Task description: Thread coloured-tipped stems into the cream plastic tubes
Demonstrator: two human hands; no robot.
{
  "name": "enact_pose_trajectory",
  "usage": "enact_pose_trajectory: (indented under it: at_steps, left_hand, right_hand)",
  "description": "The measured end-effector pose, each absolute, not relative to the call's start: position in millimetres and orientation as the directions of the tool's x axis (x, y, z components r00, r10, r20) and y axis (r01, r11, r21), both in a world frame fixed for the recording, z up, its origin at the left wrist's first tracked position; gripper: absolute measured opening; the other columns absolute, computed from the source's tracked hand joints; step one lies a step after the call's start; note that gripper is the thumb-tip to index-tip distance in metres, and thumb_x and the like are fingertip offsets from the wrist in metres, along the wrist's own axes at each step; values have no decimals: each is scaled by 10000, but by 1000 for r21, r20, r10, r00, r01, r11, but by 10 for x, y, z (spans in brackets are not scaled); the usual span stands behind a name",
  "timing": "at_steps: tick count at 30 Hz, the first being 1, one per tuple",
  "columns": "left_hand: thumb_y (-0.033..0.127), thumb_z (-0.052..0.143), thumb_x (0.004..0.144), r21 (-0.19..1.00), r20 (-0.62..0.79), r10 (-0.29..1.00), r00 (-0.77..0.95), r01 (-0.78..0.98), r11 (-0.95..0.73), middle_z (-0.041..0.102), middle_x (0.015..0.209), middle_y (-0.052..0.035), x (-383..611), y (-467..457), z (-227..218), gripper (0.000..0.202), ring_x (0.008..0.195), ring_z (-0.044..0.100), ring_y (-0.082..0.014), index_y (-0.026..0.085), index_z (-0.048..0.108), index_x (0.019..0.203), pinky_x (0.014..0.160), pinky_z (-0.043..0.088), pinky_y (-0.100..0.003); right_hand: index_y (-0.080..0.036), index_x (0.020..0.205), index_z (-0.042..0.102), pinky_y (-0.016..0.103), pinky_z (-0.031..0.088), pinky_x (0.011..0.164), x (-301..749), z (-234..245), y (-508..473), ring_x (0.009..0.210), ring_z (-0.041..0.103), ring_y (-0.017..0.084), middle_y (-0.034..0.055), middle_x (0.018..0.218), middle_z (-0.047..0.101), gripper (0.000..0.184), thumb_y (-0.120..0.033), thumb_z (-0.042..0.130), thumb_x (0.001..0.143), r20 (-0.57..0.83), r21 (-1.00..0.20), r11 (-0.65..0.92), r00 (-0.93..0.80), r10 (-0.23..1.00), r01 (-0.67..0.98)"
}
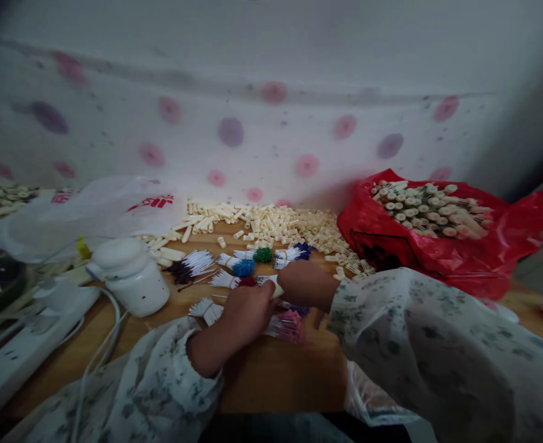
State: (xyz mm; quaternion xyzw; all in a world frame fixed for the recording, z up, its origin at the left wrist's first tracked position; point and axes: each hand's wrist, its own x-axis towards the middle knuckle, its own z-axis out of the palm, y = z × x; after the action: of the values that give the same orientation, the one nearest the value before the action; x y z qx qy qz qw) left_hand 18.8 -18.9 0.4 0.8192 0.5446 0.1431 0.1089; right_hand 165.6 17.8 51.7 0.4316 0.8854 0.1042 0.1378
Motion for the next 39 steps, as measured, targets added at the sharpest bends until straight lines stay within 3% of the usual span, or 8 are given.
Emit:
enact_pose_trajectory:
  at_steps: [6,12,14,18,21,29,35,39]
  left_hand:
    - [383,392,911,559,135,875,464,693,-454,699,896,-99,159,-64,47,308,822,648,-239,163,606,885,672,447,-297]
    - [414,368,916,275,113,919,378,877,-395,698,829,-151,178,-150,39,365,776,657,-300,143,608,964,668,437,-354]
    - [428,377,911,277,114,926,360,883,-378,698,823,-144,175,-152,42,368,761,656,-291,145,606,961,665,434,-346]
    - [408,376,911,561,130,895,427,712,-422,695,853,-100,148,-81,56,345,783,634,-245,154,609,884,677,435,-305]
    - [352,403,896,671,141,865,482,596,-442,692,866,-76,142,-54,49,290,785,620,-225,155,614,870,684,432,-291]
    - [427,381,903,404,95,926,365,836,-371,691,860,-142,140,-70,60,363,797,638,-297,149,611,935,660,420,-337]
    - [391,400,894,711,135,902,410,594,-376,686,852,-94,128,-38,55,325,771,618,-231,141,605,860,655,420,-294]
    - [416,403,890,730,122,899,420,577,-368,684,796,-81,131,-20,-7,362,731,607,-221,139,627,825,644,412,-294]
  right_hand:
    - [-123,927,648,318,406,630,1730,629,119,916,588,274,160,947,646,251,-162,401,900,47,368,670,-732,679,645]
    - [-113,722,674,292,404,561,1631,571,222,661,625,230,120,706,659,183,-256,582,791,-90,344,632,-645,759,695]
    - [-115,732,671,280,397,560,1635,590,215,647,617,211,114,705,658,190,-281,597,787,-96,336,635,-646,757,695]
    - [-133,871,638,296,378,592,1748,643,167,823,585,237,125,910,646,207,-188,439,891,110,419,675,-772,626,607]
    - [-129,803,627,302,362,586,1821,600,188,784,567,227,111,828,639,278,-182,381,922,157,463,703,-831,533,539]
    - [-128,753,659,292,373,551,1710,524,333,643,612,216,112,720,660,201,-208,501,846,5,406,674,-740,673,617]
    - [-144,843,628,331,385,620,1733,577,244,822,580,247,119,856,646,252,-176,390,918,197,488,692,-840,506,531]
    - [-113,799,646,314,391,591,1689,529,272,737,600,229,130,763,658,152,-168,510,840,68,441,707,-807,587,552]
